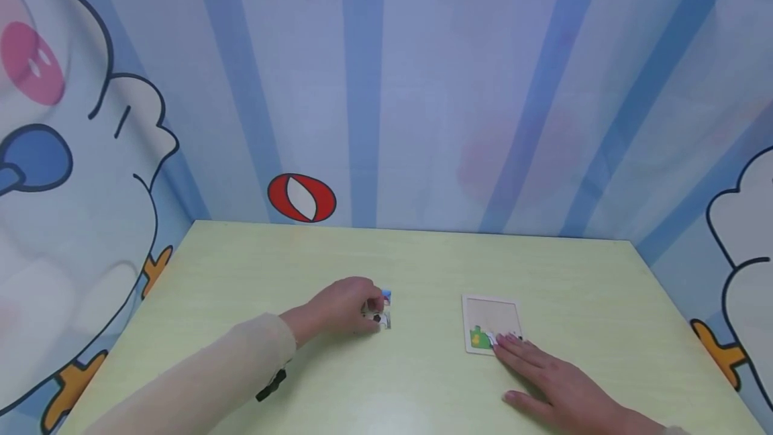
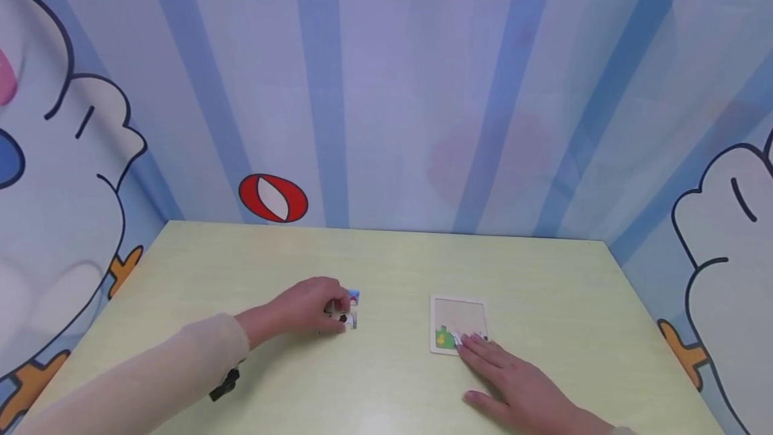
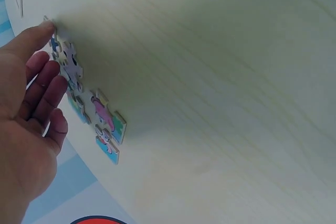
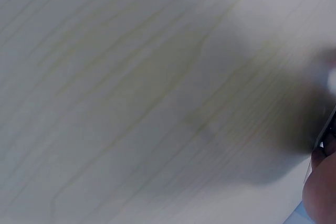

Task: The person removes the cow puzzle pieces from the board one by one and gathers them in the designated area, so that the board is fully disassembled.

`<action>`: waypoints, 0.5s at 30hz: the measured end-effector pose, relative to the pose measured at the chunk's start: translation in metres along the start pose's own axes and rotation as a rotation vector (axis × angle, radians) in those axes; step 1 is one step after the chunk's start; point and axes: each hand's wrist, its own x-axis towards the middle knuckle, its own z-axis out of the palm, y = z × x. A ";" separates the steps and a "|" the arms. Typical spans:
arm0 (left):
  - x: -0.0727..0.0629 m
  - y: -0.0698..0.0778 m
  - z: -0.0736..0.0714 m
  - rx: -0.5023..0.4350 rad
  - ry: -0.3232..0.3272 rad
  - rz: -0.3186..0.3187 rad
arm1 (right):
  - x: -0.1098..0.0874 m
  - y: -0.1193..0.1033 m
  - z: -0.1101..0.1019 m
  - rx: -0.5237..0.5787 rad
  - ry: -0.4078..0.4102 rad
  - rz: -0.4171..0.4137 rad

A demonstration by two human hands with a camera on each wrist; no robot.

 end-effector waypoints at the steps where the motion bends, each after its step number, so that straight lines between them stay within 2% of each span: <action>1: 0.000 -0.001 0.001 0.006 0.001 0.001 | 0.000 0.000 0.000 0.000 -0.001 0.003; 9: 0.000 -0.002 0.005 0.065 0.014 0.019 | 0.000 0.000 0.001 0.003 -0.010 0.018; 15: -0.001 -0.002 0.005 0.092 0.020 0.021 | 0.000 0.000 0.000 -0.005 0.005 -0.001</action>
